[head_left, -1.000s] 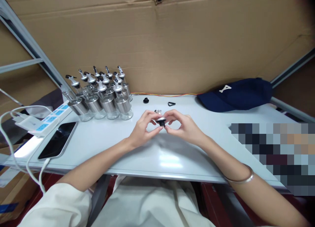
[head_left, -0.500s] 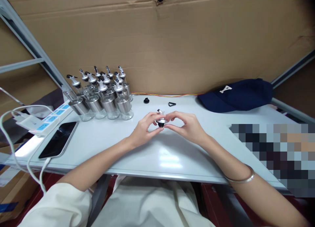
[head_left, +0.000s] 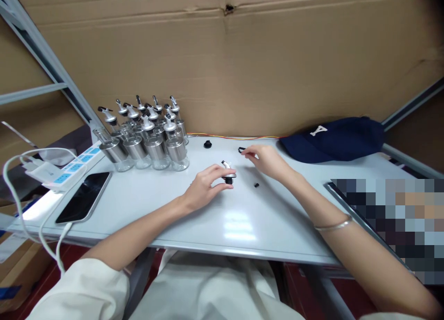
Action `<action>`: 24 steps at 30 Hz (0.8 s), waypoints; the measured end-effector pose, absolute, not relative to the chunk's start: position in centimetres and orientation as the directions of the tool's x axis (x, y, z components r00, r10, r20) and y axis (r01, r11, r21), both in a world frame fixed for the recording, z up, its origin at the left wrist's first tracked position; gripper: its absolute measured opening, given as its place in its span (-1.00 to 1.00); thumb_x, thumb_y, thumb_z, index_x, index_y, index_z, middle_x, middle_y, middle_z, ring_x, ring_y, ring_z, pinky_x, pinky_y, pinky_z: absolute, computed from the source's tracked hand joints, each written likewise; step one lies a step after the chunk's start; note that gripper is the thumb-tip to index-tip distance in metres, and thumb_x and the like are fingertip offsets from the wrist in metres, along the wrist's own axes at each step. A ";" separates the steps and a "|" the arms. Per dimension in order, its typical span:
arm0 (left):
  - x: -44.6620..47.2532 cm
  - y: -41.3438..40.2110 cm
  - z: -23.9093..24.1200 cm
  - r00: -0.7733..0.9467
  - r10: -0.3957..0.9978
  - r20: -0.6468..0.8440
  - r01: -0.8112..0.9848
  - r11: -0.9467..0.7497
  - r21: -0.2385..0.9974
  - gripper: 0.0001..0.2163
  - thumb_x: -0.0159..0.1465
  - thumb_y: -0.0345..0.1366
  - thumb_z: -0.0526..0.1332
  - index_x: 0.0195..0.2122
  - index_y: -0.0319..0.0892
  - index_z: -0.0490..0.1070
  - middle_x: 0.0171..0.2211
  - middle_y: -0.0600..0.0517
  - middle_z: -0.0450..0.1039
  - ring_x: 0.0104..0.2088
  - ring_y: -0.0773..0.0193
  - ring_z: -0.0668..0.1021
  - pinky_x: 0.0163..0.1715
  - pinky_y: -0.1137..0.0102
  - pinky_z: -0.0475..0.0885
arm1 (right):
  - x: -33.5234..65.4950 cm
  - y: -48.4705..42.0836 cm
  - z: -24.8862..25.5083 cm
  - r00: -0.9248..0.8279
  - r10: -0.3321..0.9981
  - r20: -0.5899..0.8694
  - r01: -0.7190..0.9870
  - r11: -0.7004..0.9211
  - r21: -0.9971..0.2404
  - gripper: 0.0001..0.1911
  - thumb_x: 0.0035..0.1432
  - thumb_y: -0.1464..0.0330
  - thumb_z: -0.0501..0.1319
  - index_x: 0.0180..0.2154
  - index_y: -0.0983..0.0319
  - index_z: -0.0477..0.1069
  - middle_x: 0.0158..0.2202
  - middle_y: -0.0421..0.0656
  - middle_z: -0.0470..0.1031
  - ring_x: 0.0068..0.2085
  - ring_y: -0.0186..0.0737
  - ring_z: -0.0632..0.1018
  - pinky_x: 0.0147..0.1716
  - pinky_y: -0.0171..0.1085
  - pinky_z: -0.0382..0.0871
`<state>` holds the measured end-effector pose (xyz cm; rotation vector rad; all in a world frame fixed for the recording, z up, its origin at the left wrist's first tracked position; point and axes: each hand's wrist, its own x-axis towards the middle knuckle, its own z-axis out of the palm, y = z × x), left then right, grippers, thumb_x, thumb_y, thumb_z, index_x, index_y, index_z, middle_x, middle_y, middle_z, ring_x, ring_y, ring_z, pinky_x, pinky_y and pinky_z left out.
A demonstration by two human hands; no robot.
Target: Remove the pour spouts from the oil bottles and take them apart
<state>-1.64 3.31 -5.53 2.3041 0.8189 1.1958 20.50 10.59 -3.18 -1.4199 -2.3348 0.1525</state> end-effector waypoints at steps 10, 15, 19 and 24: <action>-1.6 3.5 -6.0 0.511 0.650 0.562 0.302 -0.748 0.591 -0.76 0.28 -0.30 0.14 -0.03 -0.16 0.35 -0.18 -0.04 0.37 -0.29 0.36 0.48 -0.16 0.38 0.43 | 21.2 15.5 -6.5 -0.342 0.925 0.168 0.925 0.362 -0.113 -0.72 0.15 0.47 0.07 -0.18 0.33 0.51 -0.21 0.07 0.49 -0.24 -0.08 0.51 -0.26 -0.26 0.26; -1.5 3.5 -6.2 0.511 0.668 0.542 0.317 -0.732 0.603 -0.72 0.27 -0.32 0.14 0.02 -0.14 0.30 -0.13 -0.05 0.37 -0.26 0.35 0.48 -0.14 0.37 0.43 | 20.6 13.4 -5.7 -0.493 0.839 0.231 0.806 0.541 -0.241 -0.82 0.14 0.44 0.06 -0.32 0.28 0.45 -0.28 -0.03 0.44 -0.29 -0.20 0.46 -0.25 -0.30 0.29; -1.4 3.4 -6.1 0.490 0.660 0.569 0.303 -0.741 0.599 -0.75 0.26 -0.30 0.17 -0.03 -0.15 0.32 -0.15 -0.05 0.39 -0.23 0.33 0.47 -0.14 0.38 0.42 | 19.5 9.9 -4.5 -0.483 0.794 0.369 0.625 0.607 -0.491 -0.84 0.22 0.36 -0.05 -0.30 0.23 0.28 -0.36 -0.09 0.41 -0.38 -0.23 0.41 -0.33 -0.27 0.30; -1.4 3.6 -6.5 0.440 0.713 0.547 0.323 -0.693 0.644 -0.75 0.25 -0.28 0.18 -0.05 -0.14 0.29 -0.16 -0.04 0.41 -0.23 0.32 0.47 -0.16 0.37 0.41 | 18.7 6.9 -4.6 -0.478 0.807 0.347 0.430 0.560 -0.708 -0.89 0.20 0.34 -0.02 -0.24 0.21 0.19 -0.43 -0.17 0.40 -0.42 -0.28 0.42 -0.34 -0.27 0.32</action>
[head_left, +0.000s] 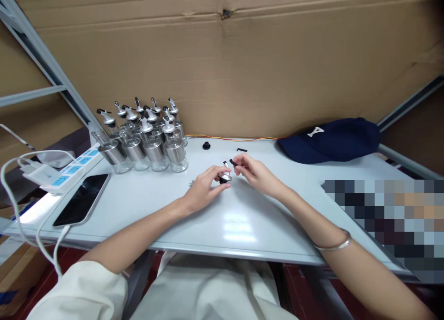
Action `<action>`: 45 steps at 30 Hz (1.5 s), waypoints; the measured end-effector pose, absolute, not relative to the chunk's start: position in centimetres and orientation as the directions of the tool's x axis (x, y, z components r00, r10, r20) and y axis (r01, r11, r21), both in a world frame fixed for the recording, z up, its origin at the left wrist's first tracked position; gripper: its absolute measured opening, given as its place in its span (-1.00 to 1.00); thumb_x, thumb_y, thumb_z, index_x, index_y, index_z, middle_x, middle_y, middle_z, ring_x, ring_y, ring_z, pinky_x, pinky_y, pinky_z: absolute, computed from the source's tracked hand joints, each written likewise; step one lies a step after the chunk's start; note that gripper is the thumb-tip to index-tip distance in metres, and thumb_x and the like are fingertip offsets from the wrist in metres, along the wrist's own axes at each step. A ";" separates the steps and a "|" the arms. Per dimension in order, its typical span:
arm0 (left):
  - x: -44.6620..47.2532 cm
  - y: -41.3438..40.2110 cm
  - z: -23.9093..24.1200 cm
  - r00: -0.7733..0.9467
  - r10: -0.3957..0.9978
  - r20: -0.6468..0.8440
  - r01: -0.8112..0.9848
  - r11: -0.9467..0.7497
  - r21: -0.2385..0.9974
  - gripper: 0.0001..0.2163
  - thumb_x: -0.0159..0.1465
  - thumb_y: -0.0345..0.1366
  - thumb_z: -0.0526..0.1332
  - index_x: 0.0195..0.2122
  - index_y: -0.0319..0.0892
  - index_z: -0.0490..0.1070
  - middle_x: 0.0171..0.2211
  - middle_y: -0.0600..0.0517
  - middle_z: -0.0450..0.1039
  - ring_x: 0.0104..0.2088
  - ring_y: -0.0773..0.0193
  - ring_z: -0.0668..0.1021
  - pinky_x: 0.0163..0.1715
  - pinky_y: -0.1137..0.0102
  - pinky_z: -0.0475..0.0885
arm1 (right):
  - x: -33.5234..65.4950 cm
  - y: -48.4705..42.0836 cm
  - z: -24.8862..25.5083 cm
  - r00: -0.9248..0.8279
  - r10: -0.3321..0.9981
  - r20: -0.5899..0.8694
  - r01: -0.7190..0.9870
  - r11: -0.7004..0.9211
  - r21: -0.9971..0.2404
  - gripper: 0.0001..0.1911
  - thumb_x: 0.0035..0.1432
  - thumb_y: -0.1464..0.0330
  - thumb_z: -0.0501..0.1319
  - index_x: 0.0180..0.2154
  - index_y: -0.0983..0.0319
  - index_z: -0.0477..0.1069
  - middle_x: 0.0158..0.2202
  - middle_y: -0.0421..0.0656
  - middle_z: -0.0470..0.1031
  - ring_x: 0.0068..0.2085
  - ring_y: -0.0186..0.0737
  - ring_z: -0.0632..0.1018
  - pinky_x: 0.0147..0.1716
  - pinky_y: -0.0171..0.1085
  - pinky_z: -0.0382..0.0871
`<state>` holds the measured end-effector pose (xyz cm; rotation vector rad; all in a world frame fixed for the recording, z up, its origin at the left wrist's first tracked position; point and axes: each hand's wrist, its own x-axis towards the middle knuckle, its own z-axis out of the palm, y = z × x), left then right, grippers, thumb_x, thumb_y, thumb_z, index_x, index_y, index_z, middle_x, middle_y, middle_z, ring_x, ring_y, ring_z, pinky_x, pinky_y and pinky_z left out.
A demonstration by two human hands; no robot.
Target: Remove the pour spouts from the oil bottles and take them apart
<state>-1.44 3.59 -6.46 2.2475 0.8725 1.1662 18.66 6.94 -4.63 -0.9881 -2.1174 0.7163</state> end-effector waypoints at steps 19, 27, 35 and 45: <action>-1.5 3.7 -6.6 0.405 0.770 0.493 0.281 -0.618 0.735 -0.35 0.14 -0.37 0.29 0.19 -0.05 -0.03 -0.23 0.03 0.40 -0.25 0.33 0.49 -0.16 0.37 0.39 | 17.9 5.3 -3.0 -0.498 0.865 0.063 -0.115 0.007 -0.993 -0.63 -0.01 0.14 0.32 -0.26 0.23 0.31 -0.62 -0.32 0.41 -0.71 -0.51 0.21 -0.67 -0.39 -0.02; -1.4 3.6 -6.7 0.434 0.752 0.496 0.271 -0.635 0.724 -0.36 0.15 -0.35 0.27 0.20 -0.08 -0.03 -0.23 0.01 0.39 -0.24 0.31 0.49 -0.13 0.35 0.38 | 17.8 5.1 -2.9 -0.526 0.849 0.040 -0.125 -0.031 -0.992 -0.64 0.00 0.14 0.32 -0.28 0.24 0.34 -0.64 -0.31 0.40 -0.72 -0.53 0.17 -0.71 -0.39 -0.09; -1.5 3.7 -6.8 0.441 0.728 0.525 0.302 -0.671 0.677 -0.42 0.17 -0.34 0.27 0.19 -0.10 0.08 -0.17 -0.03 0.41 -0.19 0.28 0.49 -0.09 0.34 0.38 | 18.0 5.1 -3.0 -0.544 0.838 0.038 -0.137 -0.044 -0.990 -0.69 0.04 0.16 0.30 -0.32 0.24 0.32 -0.63 -0.30 0.41 -0.72 -0.53 0.19 -0.69 -0.40 -0.05; -1.6 3.9 -7.1 0.431 0.684 0.588 0.298 -0.723 0.623 -0.40 0.18 -0.26 0.27 0.22 -0.07 0.09 -0.14 -0.04 0.43 -0.20 0.29 0.51 -0.09 0.32 0.41 | 18.0 5.1 -3.2 -0.558 0.829 0.036 -0.155 -0.062 -0.986 -0.68 0.05 0.17 0.29 -0.27 0.23 0.29 -0.61 -0.30 0.42 -0.67 -0.48 0.28 -0.63 -0.39 0.05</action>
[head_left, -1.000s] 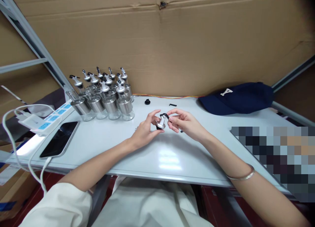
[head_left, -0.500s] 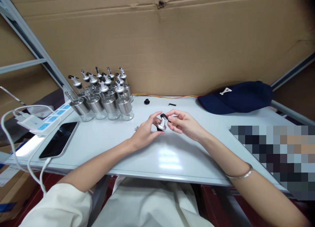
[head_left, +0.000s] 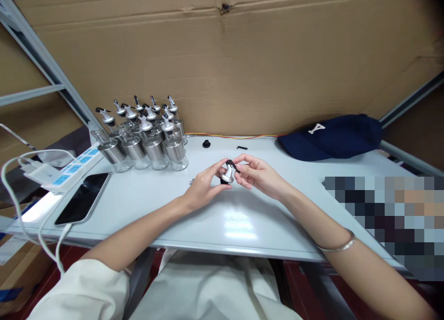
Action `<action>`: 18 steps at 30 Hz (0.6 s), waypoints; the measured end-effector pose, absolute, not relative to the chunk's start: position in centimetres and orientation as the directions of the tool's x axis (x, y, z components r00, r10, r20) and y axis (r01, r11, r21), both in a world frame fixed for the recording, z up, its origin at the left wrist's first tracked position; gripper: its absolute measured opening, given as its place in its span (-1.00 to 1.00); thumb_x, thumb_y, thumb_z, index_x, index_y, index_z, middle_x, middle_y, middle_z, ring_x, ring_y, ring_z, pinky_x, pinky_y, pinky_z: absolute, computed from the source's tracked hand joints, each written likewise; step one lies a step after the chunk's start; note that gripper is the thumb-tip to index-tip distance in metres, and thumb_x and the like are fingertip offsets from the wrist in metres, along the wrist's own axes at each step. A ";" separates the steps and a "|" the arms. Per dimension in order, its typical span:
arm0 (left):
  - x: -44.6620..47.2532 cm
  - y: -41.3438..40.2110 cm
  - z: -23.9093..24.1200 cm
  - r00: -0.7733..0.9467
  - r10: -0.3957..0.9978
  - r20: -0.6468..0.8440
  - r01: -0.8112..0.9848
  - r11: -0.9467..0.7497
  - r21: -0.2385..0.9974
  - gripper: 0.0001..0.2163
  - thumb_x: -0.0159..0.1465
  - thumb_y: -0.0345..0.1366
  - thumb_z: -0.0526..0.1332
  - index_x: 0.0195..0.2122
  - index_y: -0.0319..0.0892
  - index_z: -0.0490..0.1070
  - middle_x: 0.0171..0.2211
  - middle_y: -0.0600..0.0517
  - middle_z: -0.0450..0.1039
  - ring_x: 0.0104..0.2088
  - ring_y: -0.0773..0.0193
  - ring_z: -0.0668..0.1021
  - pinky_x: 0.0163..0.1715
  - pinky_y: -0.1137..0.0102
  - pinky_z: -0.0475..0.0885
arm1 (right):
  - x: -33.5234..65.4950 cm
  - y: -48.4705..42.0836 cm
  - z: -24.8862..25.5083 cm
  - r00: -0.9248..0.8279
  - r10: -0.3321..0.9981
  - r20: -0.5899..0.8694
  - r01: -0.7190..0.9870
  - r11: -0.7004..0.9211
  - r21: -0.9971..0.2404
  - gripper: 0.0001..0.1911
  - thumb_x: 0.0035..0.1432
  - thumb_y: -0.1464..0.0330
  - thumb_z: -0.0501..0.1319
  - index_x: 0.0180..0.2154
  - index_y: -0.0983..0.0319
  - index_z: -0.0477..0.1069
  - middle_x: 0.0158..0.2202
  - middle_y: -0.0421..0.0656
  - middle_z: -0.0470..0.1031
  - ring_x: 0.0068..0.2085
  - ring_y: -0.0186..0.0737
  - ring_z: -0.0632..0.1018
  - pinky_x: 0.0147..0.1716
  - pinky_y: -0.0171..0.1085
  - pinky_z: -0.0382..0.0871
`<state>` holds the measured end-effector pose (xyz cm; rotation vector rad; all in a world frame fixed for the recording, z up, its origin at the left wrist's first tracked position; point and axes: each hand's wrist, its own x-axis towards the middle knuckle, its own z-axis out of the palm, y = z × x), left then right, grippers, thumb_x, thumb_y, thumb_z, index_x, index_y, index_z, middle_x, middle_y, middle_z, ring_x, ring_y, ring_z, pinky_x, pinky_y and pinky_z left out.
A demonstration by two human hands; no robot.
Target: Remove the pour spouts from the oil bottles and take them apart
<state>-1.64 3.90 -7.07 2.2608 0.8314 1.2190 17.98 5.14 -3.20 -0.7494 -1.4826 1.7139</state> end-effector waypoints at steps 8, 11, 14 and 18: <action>-1.5 3.9 -7.1 0.435 0.664 0.609 0.259 -0.740 0.621 -0.38 0.17 -0.23 0.27 0.24 -0.07 0.08 -0.16 -0.05 0.44 -0.22 0.30 0.51 -0.13 0.34 0.44 | 18.1 5.2 -3.2 -0.590 0.807 0.017 -0.208 -0.132 -0.969 -0.70 0.03 0.20 0.32 -0.29 0.21 0.29 -0.67 -0.37 0.26 -0.65 -0.48 0.22 -0.61 -0.38 0.04; -1.5 3.8 -6.9 0.439 0.648 0.623 0.254 -0.754 0.606 -0.39 0.18 -0.23 0.26 0.23 -0.07 0.08 -0.15 -0.05 0.44 -0.22 0.30 0.51 -0.14 0.35 0.45 | 18.2 5.2 -3.2 -0.591 0.806 -0.008 -0.214 -0.167 -0.963 -0.70 0.02 0.21 0.32 -0.29 0.22 0.30 -0.66 -0.36 0.26 -0.64 -0.49 0.21 -0.61 -0.39 0.05; -1.5 3.7 -6.9 0.442 0.641 0.628 0.255 -0.761 0.597 -0.40 0.19 -0.22 0.25 0.24 -0.08 0.07 -0.14 -0.06 0.44 -0.21 0.30 0.51 -0.13 0.35 0.45 | 18.3 5.2 -3.2 -0.588 0.808 -0.029 -0.220 -0.195 -0.956 -0.69 -0.01 0.23 0.35 -0.29 0.22 0.31 -0.64 -0.35 0.27 -0.62 -0.48 0.23 -0.60 -0.41 0.07; -1.5 3.7 -7.0 0.449 0.646 0.617 0.261 -0.755 0.601 -0.40 0.20 -0.21 0.24 0.24 -0.09 0.07 -0.12 -0.07 0.43 -0.19 0.29 0.51 -0.11 0.33 0.45 | 18.2 5.2 -3.2 -0.602 0.798 -0.019 -0.218 -0.188 -0.958 -0.69 0.00 0.22 0.34 -0.28 0.21 0.30 -0.64 -0.34 0.29 -0.63 -0.47 0.25 -0.62 -0.40 0.07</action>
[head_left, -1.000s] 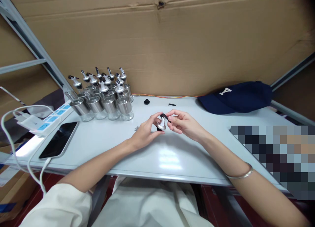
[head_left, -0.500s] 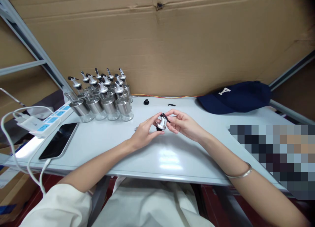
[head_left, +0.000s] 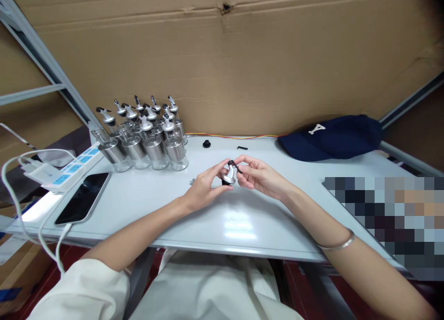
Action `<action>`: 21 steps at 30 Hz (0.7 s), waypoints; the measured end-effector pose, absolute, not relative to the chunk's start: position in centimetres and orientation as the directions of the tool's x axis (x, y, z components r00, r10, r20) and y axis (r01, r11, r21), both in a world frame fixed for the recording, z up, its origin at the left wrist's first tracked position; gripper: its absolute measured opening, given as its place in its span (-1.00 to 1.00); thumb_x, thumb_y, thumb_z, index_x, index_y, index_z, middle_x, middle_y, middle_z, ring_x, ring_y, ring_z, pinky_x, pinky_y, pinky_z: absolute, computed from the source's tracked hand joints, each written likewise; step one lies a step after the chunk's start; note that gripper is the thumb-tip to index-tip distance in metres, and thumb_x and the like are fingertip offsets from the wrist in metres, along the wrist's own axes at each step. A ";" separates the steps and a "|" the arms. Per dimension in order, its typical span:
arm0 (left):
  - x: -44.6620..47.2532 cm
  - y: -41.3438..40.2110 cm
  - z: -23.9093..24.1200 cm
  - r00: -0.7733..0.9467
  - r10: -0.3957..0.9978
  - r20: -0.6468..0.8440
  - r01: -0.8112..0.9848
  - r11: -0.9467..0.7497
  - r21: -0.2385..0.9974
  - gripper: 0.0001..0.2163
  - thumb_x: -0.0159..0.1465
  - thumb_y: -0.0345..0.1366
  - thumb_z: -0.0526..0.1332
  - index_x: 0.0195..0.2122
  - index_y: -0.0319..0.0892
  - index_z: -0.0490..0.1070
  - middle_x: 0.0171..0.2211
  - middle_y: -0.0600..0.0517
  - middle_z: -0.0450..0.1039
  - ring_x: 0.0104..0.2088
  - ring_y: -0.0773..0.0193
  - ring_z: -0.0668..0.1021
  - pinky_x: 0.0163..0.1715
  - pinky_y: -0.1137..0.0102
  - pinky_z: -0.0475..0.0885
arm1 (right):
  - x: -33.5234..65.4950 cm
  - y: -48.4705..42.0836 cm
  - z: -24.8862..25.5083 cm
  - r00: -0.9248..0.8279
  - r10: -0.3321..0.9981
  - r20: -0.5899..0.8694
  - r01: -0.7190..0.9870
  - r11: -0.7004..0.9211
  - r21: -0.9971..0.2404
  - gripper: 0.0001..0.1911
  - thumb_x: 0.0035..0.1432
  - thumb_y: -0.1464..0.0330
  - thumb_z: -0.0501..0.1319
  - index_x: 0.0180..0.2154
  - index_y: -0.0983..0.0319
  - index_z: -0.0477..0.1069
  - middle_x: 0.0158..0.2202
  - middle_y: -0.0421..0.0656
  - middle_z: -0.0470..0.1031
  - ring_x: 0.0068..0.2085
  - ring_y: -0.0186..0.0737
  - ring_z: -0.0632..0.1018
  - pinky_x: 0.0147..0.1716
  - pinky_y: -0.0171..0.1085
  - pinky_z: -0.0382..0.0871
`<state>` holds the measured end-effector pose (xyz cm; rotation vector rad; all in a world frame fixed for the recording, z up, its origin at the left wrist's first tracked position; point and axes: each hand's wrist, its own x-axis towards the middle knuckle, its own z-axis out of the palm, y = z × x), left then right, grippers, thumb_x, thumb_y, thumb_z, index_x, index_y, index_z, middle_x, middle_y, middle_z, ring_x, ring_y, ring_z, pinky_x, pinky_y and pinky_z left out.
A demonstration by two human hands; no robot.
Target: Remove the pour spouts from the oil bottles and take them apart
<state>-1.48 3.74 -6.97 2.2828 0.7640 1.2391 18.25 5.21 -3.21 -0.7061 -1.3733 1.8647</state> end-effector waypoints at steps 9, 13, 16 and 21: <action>-1.5 3.6 -6.6 0.450 0.710 0.542 0.259 -0.685 0.681 -0.48 0.20 -0.33 0.23 0.18 -0.14 0.13 -0.15 -0.07 0.43 -0.19 0.28 0.50 -0.07 0.32 0.40 | 18.2 5.2 -3.4 -0.624 0.781 0.001 -0.179 -0.141 -0.974 -0.70 0.06 0.20 0.29 -0.25 0.21 0.28 -0.61 -0.31 0.39 -0.62 -0.44 0.34 -0.59 -0.39 0.16; -1.5 3.4 -6.4 0.454 0.739 0.498 0.233 -0.638 0.734 -0.50 0.19 -0.35 0.22 0.15 -0.16 0.15 -0.18 -0.06 0.43 -0.20 0.29 0.50 -0.08 0.32 0.40 | 18.1 5.2 -3.4 -0.630 0.776 0.008 -0.182 -0.138 -0.974 -0.71 0.06 0.21 0.29 -0.26 0.22 0.30 -0.59 -0.28 0.42 -0.56 -0.41 0.39 -0.57 -0.39 0.20; -1.4 3.4 -6.3 0.457 0.748 0.482 0.231 -0.623 0.748 -0.50 0.18 -0.34 0.23 0.15 -0.16 0.16 -0.17 -0.05 0.43 -0.20 0.28 0.50 -0.08 0.33 0.40 | 18.2 5.2 -3.4 -0.630 0.776 0.012 -0.181 -0.132 -0.975 -0.71 0.05 0.22 0.30 -0.26 0.23 0.31 -0.59 -0.28 0.42 -0.56 -0.41 0.38 -0.56 -0.38 0.21; -1.5 3.5 -6.4 0.470 0.727 0.500 0.247 -0.652 0.716 -0.51 0.20 -0.32 0.21 0.16 -0.14 0.16 -0.15 -0.05 0.43 -0.17 0.27 0.50 -0.04 0.32 0.38 | 18.5 5.2 -3.2 -0.637 0.771 0.001 -0.148 -0.120 -0.982 -0.70 0.06 0.20 0.29 -0.24 0.23 0.32 -0.62 -0.29 0.40 -0.59 -0.42 0.37 -0.56 -0.37 0.23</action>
